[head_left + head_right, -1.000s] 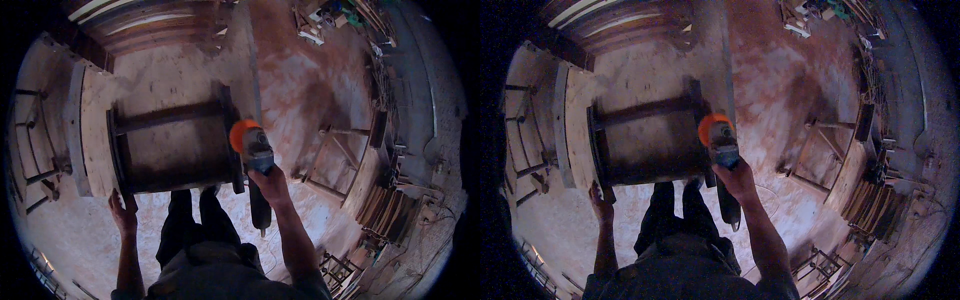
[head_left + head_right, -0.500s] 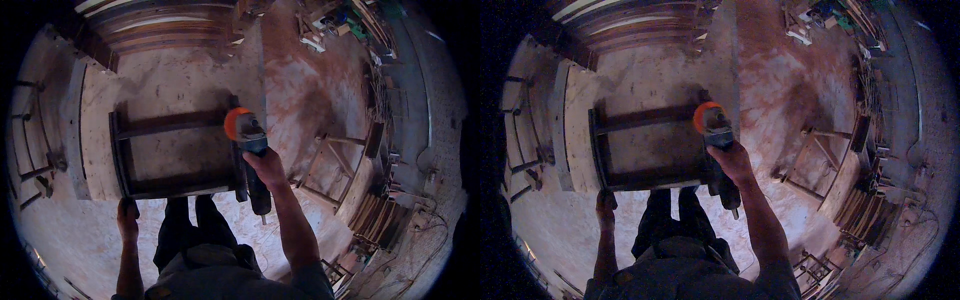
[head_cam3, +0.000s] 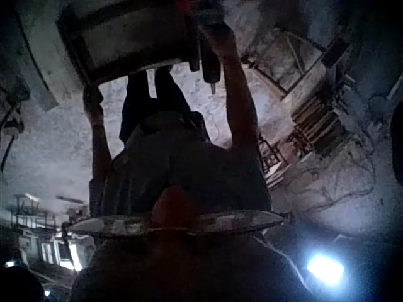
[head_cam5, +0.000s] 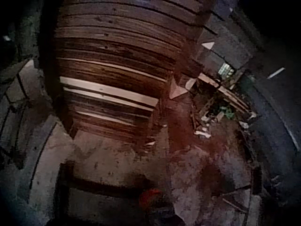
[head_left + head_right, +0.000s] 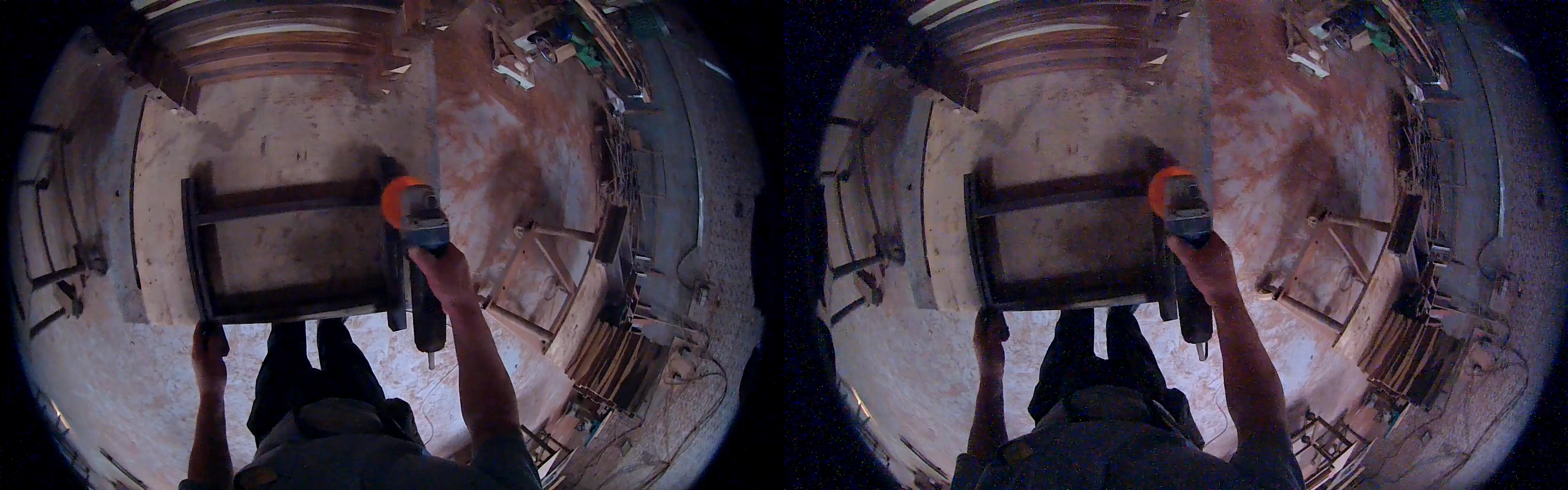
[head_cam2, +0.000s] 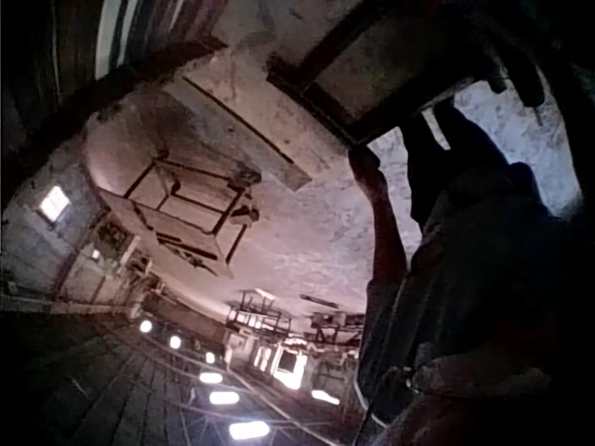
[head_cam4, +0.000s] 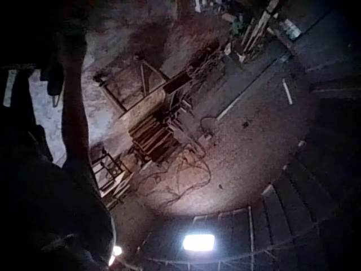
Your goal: The person repeatedly picks up wooden frames from a stack, uses an angle grinder with an orange sanding disc to sand the frame surfaces, and places the frames back on the stack. The person handles the frames one at a time, repositioning them to sand different sides before returning them to the pile.
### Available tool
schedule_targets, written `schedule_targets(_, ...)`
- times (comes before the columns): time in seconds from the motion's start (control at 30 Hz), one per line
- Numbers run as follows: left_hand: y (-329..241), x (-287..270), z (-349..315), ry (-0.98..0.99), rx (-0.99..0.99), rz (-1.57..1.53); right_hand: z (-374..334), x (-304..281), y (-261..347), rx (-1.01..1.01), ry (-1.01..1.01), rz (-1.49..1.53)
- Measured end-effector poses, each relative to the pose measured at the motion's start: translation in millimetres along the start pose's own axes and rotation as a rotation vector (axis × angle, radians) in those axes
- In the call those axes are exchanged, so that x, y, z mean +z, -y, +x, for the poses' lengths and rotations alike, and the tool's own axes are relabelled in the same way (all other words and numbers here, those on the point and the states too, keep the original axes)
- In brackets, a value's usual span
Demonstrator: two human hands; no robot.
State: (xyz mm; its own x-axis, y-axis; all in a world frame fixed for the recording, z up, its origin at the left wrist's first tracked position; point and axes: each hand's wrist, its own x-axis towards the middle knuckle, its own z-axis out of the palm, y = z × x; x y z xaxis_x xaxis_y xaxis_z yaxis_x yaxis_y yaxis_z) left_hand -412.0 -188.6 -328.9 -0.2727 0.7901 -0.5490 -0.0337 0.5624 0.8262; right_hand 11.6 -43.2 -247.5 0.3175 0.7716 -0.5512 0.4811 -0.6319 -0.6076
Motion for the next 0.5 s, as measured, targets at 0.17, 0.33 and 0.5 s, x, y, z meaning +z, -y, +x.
schedule_targets(0.17,-10,11,-3,-0.031,0.013,0.052,-4,-5,-11,0.019,-0.024,0.072)
schedule_targets(0.33,9,-1,1,-0.047,-0.024,-0.110,-7,8,10,0.018,0.058,0.002)
schedule_targets(0.5,5,0,1,-0.015,-0.026,-0.053,-8,3,21,-0.026,-0.012,0.030)
